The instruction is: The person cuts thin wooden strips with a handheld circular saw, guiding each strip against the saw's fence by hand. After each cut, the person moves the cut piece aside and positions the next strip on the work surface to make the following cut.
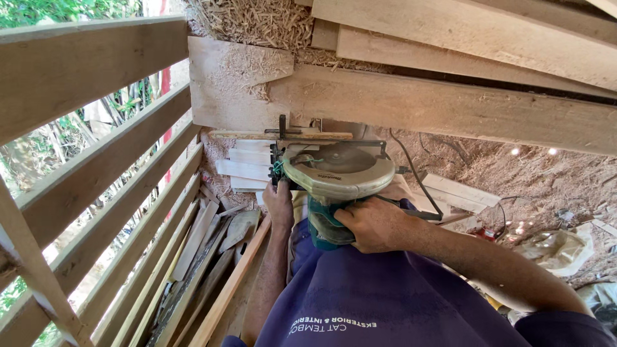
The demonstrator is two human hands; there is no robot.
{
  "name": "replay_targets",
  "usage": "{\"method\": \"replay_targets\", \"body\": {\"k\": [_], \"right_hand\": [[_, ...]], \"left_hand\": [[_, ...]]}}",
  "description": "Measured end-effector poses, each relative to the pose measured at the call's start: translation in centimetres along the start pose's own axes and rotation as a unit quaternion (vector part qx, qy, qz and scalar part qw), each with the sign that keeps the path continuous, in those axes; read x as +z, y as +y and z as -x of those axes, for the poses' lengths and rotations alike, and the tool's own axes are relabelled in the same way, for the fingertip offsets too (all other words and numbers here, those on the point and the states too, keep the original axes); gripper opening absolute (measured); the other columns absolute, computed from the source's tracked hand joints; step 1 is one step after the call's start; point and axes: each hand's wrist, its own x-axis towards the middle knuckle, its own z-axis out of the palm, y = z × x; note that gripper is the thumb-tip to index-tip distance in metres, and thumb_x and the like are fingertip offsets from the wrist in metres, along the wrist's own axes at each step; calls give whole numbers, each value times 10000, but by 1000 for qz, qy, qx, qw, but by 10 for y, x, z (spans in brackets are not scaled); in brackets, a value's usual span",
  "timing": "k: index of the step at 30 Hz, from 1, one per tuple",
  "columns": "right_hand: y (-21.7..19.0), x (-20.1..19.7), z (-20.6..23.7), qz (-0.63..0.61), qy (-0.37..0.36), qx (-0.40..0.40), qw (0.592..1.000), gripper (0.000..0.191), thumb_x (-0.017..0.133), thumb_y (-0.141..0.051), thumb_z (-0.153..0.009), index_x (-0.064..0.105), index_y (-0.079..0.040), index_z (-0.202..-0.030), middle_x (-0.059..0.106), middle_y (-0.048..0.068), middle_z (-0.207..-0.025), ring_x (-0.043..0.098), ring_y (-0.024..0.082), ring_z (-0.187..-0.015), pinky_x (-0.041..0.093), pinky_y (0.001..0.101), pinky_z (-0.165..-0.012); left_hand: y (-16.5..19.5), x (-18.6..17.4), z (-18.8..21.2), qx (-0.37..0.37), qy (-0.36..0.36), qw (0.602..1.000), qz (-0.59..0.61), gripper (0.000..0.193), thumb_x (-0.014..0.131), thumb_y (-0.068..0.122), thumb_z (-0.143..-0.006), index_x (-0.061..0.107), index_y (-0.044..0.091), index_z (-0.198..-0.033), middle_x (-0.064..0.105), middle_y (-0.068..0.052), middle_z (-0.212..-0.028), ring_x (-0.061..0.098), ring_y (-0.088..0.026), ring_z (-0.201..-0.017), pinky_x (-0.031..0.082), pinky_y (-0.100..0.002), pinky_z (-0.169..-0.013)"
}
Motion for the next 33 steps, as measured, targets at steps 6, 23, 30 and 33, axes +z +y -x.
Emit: {"method": "replay_targets", "body": {"k": [6, 23, 30, 33], "right_hand": [[0, 5, -11, -8, -20, -9, 1000, 438, 790, -157, -762, 601, 35, -1107, 691, 201, -892, 723, 353, -887, 583, 459, -808], [-20, 3, -40, -15, -29, -22, 999, 364, 763, -125, -758, 592, 26, -1042, 683, 209, -884, 703, 378, -885, 561, 488, -824], [-30, 4, -58, -19, -31, -27, 999, 344, 720, -98, -753, 586, 34, -1040, 681, 214, -831, 701, 398, -821, 554, 513, -790], [-33, 7, -70, -30, -18, -41, 999, 362, 713, -87, -726, 582, 49, -1035, 676, 218, -786, 696, 409, -761, 557, 525, -735]], "left_hand": [[0, -6, -5, -19, 7, 1000, -15, 289, 559, 269, -938, 522, 32, -776, 456, 20, -606, 404, -79, -518, 353, -303, -450], [-4, -33, -19, 4, 24, 998, 51, 287, 612, 286, -959, 575, 40, -817, 472, 58, -623, 394, -36, -536, 312, -253, -468], [0, -50, -32, -24, 35, 996, 75, 261, 611, 305, -948, 580, 82, -817, 501, 46, -619, 416, -42, -502, 303, -242, -428], [5, -60, -38, -39, 35, 997, 53, 269, 597, 321, -941, 586, 93, -799, 507, 33, -605, 403, -56, -468, 309, -250, -396]]}}
